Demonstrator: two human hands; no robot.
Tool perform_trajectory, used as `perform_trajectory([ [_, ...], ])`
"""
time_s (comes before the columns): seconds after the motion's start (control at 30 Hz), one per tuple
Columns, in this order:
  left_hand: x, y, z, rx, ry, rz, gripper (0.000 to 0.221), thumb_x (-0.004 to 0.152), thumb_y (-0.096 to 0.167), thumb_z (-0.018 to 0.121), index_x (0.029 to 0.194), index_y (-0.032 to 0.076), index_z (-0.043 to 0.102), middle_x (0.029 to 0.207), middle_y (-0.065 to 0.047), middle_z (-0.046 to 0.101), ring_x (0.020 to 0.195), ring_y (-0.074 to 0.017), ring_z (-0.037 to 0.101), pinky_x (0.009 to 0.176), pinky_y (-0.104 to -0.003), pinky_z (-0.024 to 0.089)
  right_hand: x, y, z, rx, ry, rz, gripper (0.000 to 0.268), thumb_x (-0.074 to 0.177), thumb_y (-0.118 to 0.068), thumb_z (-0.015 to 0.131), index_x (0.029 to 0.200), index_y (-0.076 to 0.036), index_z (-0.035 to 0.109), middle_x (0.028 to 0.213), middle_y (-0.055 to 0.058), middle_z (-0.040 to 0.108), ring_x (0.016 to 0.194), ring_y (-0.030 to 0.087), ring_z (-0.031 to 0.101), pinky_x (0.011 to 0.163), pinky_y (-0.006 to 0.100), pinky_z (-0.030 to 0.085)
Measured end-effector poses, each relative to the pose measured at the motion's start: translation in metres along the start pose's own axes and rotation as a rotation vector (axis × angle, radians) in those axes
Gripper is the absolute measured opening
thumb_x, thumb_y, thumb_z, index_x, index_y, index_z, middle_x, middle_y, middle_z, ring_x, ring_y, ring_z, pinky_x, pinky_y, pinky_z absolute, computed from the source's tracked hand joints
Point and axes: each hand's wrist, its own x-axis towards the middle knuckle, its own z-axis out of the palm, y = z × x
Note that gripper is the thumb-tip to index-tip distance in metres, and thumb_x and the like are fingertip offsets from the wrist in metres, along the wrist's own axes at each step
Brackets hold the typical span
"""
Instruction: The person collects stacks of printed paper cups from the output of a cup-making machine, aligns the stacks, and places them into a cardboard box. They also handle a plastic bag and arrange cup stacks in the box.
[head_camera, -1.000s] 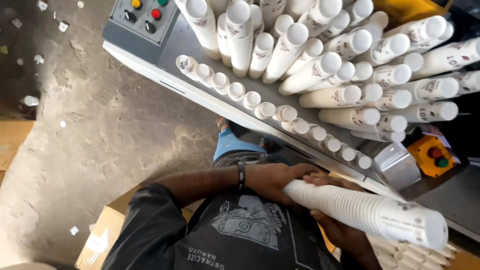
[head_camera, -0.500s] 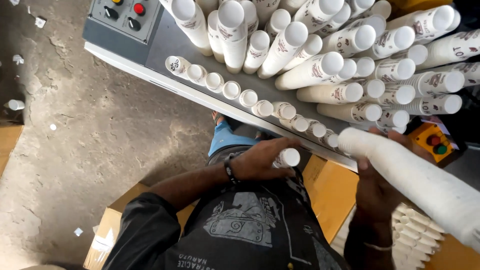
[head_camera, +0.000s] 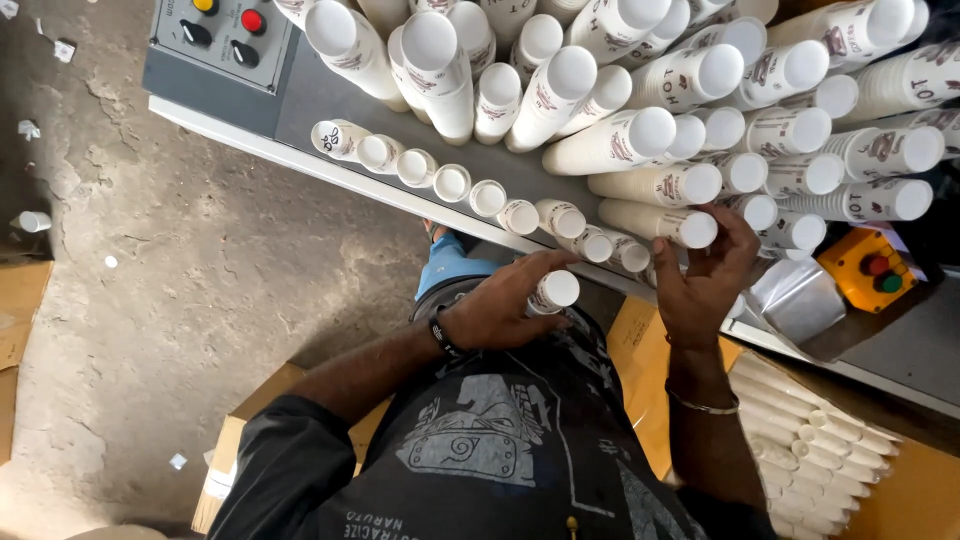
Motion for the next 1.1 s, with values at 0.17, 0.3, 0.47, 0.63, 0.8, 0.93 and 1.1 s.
perform_trajectory([
  [0.17, 0.002, 0.000, -0.001, -0.019, -0.015, 0.030, 0.079, 0.086, 0.014, 0.080, 0.152, 0.002, 0.038, 0.146, -0.021, 0.053, 0.139, -0.0371, 0.052, 0.118, -0.045, 0.041, 0.003, -0.008, -0.003, -0.016, -0.056, 0.043, 0.061, 0.102, 0.009, 0.072, 0.151, -0.004, 0.040, 0.152, 0.012, 0.041, 0.147, 0.024, 0.047, 0.122, 0.037, 0.049],
  [0.3, 0.006, 0.002, -0.002, -0.032, -0.023, 0.070, 0.076, 0.088, 0.012, 0.077, 0.153, 0.002, 0.038, 0.144, -0.021, 0.054, 0.136, -0.0363, 0.054, 0.115, -0.044, 0.044, 0.009, -0.030, -0.005, -0.256, -0.142, -0.045, 0.052, 0.097, 0.011, 0.069, 0.142, -0.003, 0.046, 0.148, 0.015, 0.046, 0.140, 0.026, 0.053, 0.114, 0.036, 0.051],
  [0.47, 0.018, 0.012, 0.006, -0.022, -0.052, 0.031, 0.073, 0.086, 0.018, 0.082, 0.147, 0.004, 0.044, 0.133, -0.019, 0.060, 0.128, -0.0351, 0.060, 0.108, -0.045, 0.049, -0.025, -0.055, -0.016, -0.192, 0.054, -0.146, 0.060, 0.101, 0.006, 0.072, 0.151, -0.003, 0.040, 0.148, 0.016, 0.039, 0.139, 0.028, 0.048, 0.120, 0.038, 0.045],
  [0.63, 0.039, 0.033, 0.034, -0.006, -0.043, 0.163, 0.090, 0.082, 0.010, 0.078, 0.157, -0.001, 0.029, 0.147, -0.025, 0.045, 0.141, -0.0416, 0.047, 0.120, -0.046, 0.044, -0.066, -0.081, -0.005, 0.036, -0.210, 0.143, 0.073, 0.091, -0.001, 0.073, 0.152, -0.003, 0.034, 0.148, 0.019, 0.046, 0.139, 0.030, 0.050, 0.118, 0.041, 0.046],
  [0.8, 0.055, 0.058, 0.052, 0.008, -0.087, 0.295, 0.100, 0.080, 0.008, 0.078, 0.159, -0.004, 0.017, 0.161, -0.030, 0.026, 0.154, -0.0482, 0.029, 0.127, -0.048, 0.035, -0.046, -0.077, -0.050, 0.158, 0.019, 0.200, 0.054, 0.105, -0.002, 0.067, 0.151, -0.005, 0.038, 0.145, 0.016, 0.051, 0.130, 0.024, 0.058, 0.110, 0.038, 0.053],
  [0.93, 0.056, 0.055, 0.068, -0.026, -0.122, 0.272, 0.092, 0.085, 0.011, 0.079, 0.158, -0.001, 0.023, 0.160, -0.026, 0.032, 0.151, -0.0439, 0.036, 0.126, -0.046, 0.037, -0.007, -0.073, -0.089, -0.107, 0.214, -0.104, 0.047, 0.118, -0.005, 0.070, 0.148, -0.006, 0.034, 0.140, 0.010, 0.049, 0.125, 0.020, 0.057, 0.114, 0.036, 0.052],
  [1.1, 0.045, 0.045, 0.091, -0.037, -0.163, 0.173, 0.081, 0.088, 0.013, 0.079, 0.154, 0.003, 0.034, 0.150, -0.022, 0.045, 0.143, -0.0409, 0.047, 0.120, -0.045, 0.043, 0.020, -0.027, -0.101, -0.401, 0.048, -0.101, 0.052, 0.110, -0.007, 0.075, 0.148, -0.003, 0.040, 0.141, 0.013, 0.054, 0.127, 0.022, 0.057, 0.113, 0.035, 0.048],
])
